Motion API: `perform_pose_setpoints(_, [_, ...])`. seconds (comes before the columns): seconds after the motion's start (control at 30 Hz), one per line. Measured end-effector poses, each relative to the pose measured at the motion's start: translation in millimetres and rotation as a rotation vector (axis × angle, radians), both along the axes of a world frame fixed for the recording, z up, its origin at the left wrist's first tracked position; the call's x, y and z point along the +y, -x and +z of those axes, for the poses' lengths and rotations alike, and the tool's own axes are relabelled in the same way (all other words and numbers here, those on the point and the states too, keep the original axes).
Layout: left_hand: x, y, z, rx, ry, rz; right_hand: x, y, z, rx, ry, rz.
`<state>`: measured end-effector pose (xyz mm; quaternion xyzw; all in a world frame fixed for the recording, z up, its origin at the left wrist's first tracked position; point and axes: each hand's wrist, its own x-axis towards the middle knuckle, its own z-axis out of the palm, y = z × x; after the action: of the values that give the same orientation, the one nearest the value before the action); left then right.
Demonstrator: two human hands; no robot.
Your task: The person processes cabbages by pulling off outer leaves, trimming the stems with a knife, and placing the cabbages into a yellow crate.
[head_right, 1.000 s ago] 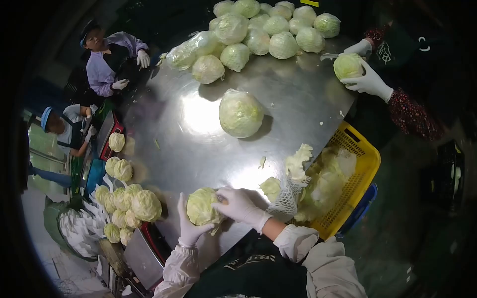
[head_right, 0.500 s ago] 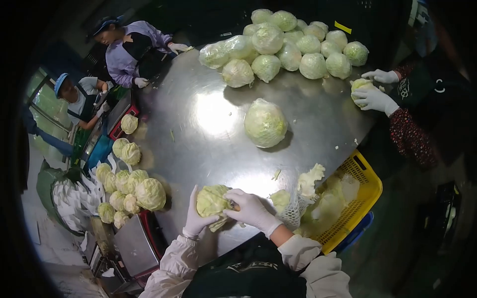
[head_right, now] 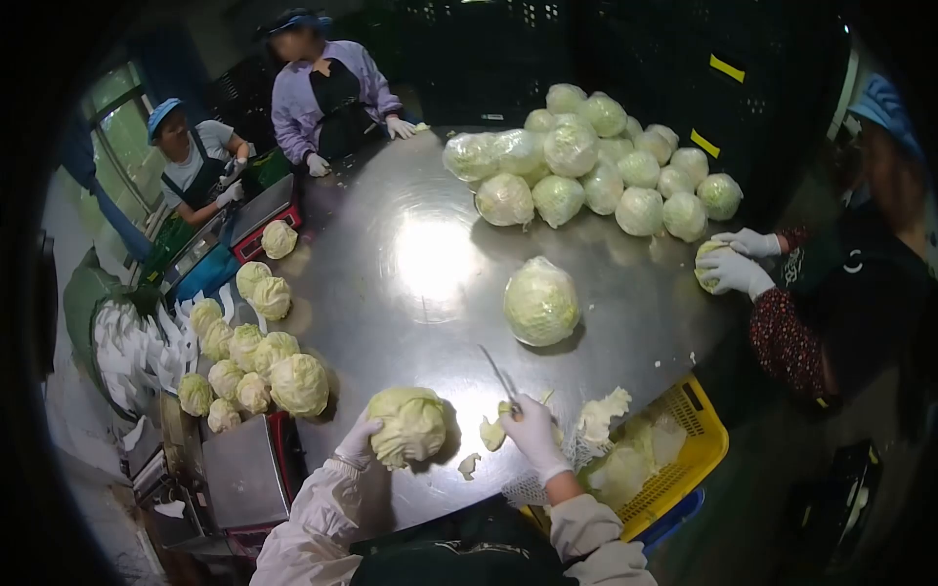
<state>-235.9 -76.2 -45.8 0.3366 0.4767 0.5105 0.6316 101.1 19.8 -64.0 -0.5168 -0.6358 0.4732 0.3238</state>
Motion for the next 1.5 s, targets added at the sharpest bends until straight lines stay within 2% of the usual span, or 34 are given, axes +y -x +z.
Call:
perform_pose_setpoints(0.03, [-9.2, 7.3, -20.6, -0.206, 0.089, 0.023, 1.1, -10.9, -10.0, -0.157, 0.026, -0.032])
perform_pose_setpoints(0.07, [-15.2, 12.3, -31.4, -0.413, 0.174, 0.047, -1.6, -18.9, -5.5, -0.16, 0.013, -0.014])
perform_pose_setpoints(0.13, [-25.0, -4.7, -15.4, -0.502, 0.135, 0.099, -12.4, -28.3, 13.8, -0.197, -0.155, -0.014])
perform_pose_setpoints(0.17, [-28.9, -13.4, -8.0, -0.582, 0.11, 0.136, -18.8, -30.2, 9.8, -0.133, -0.141, -0.04])
perform_pose_setpoints(0.2, [-33.2, -12.9, -6.5, -0.575, 0.081, 0.183, -27.1, -29.2, 4.9, -0.063, -0.124, -0.06])
perform_pose_setpoints(0.27, [-35.4, -4.1, 16.3, -0.518, 0.032, 0.284, -45.3, -27.1, 6.6, -0.23, -0.167, -0.051])
perform_pose_setpoints(0.33, [-41.3, 13.7, 51.3, -0.461, -0.033, 0.372, -54.1, -34.8, -2.7, -0.279, -0.218, 0.05])
perform_pose_setpoints(0.37, [-43.1, 29.8, 67.4, -0.458, -0.052, 0.405, -58.3, -41.4, -10.3, -0.284, -0.195, 0.02])
perform_pose_setpoints(0.43, [-50.7, 73.3, 99.4, -0.363, -0.225, 0.456, -61.6, -60.2, -37.0, -0.263, -0.212, -0.062])
perform_pose_setpoints(0.5, [-47.3, 118.3, 131.6, -0.18, -0.313, 0.691, -65.1, -82.2, -63.7, -0.215, -0.218, -0.207])
perform_pose_setpoints(0.53, [-46.1, 146.1, 141.3, -0.115, -0.352, 0.729, -68.6, -95.3, -75.7, -0.087, -0.15, -0.278])
perform_pose_setpoints(0.6, [-47.2, 215.2, 141.2, 0.047, -0.441, 0.86, -68.3, -106.8, -82.9, 0.111, -0.031, -0.43])
perform_pose_setpoints(0.67, [-46.5, 312.2, 106.1, 0.39, -0.512, 1.153, -66.4, -114.7, -79.5, 0.187, 0.038, -0.552])
perform_pose_setpoints(0.7, [-49.1, 361.7, 89.2, 0.614, -0.495, 1.328, -65.7, -116.7, -78.0, 0.218, 0.071, -0.597])
perform_pose_setpoints(0.77, [-54.4, 411.0, 84.8, 0.821, -0.36, 1.605, -69.2, -114.1, -72.1, 0.271, 0.156, -0.639])
perform_pose_setpoints(0.8, [-64.3, 443.9, 74.2, 0.816, -0.359, 1.598, -75.3, -109.7, -65.7, 0.296, 0.205, -0.647])
perform_pose_setpoints(0.87, [-79.3, 500.7, 50.9, 1.211, -0.092, 1.944, -91.1, -91.4, -49.5, 0.338, 0.343, -0.602])
perform_pose_setpoints(0.9, [-82.0, 505.7, 58.4, 1.003, 0.019, 2.019, -103.2, -79.3, -41.9, 0.368, 0.432, -0.566])
perform_pose_setpoints(0.93, [-83.0, 499.3, 70.5, 0.929, 0.172, 2.078, -116.8, -66.1, -32.9, 0.389, 0.535, -0.508])
perform_pose_setpoints(0.97, [-86.7, 502.8, 74.6, 0.89, 0.219, 2.12, -130.9, -52.5, -23.5, 0.412, 0.648, -0.436])
perform_pose_setpoints(1.03, [-106.6, 531.3, 64.2, 0.862, 0.44, 2.131, -160.6, -28.9, -6.4, 0.45, 0.858, -0.275])
perform_pose_setpoints(1.07, [-108.7, 513.5, 80.9, 0.855, 0.403, 1.987, -169.5, -18.4, 1.4, 0.452, 0.933, -0.177])
perform_pose_setpoints(1.1, [-121.4, 539.3, 66.2, 0.799, 0.397, 1.934, -172.5, -8.2, 9.1, 0.441, 0.97, -0.058])
perform_pose_setpoints(1.13, [-126.2, 526.8, 81.5, 0.608, 0.346, 1.759, -173.6, -0.1, 19.5, 0.418, 0.975, 0.044])
perform_pose_setpoints(1.17, [-125.0, 535.6, 79.9, 0.646, 0.367, 1.694, -166.9, 8.8, 30.6, 0.329, 0.865, 0.184])
perform_pose_setpoints(1.2, [-123.7, 543.6, 75.4, 0.713, 0.399, 1.683, -152.1, 23.4, 65.8, 0.272, 0.859, 0.216])
perform_pose_setpoints(1.27, [-120.8, 549.7, 74.6, 0.85, 0.487, 1.667, -139.0, 35.8, 72.8, 0.255, 0.918, 0.252])
perform_pose_setpoints(1.3, [-116.0, 548.3, 75.8, 0.919, 0.527, 1.652, -136.1, 42.3, 68.1, 0.25, 0.923, 0.262])
perform_pose_setpoints(1.4, [-95.3, 542.7, 84.8, 1.119, 0.588, 1.597, -124.1, 66.3, -5.5, 0.361, 0.807, 0.244])
perform_pose_setpoints(1.5, [-78.5, 532.2, 93.8, 1.365, 0.581, 1.564, -97.8, 104.7, -23.4, 0.587, 0.629, 0.22])
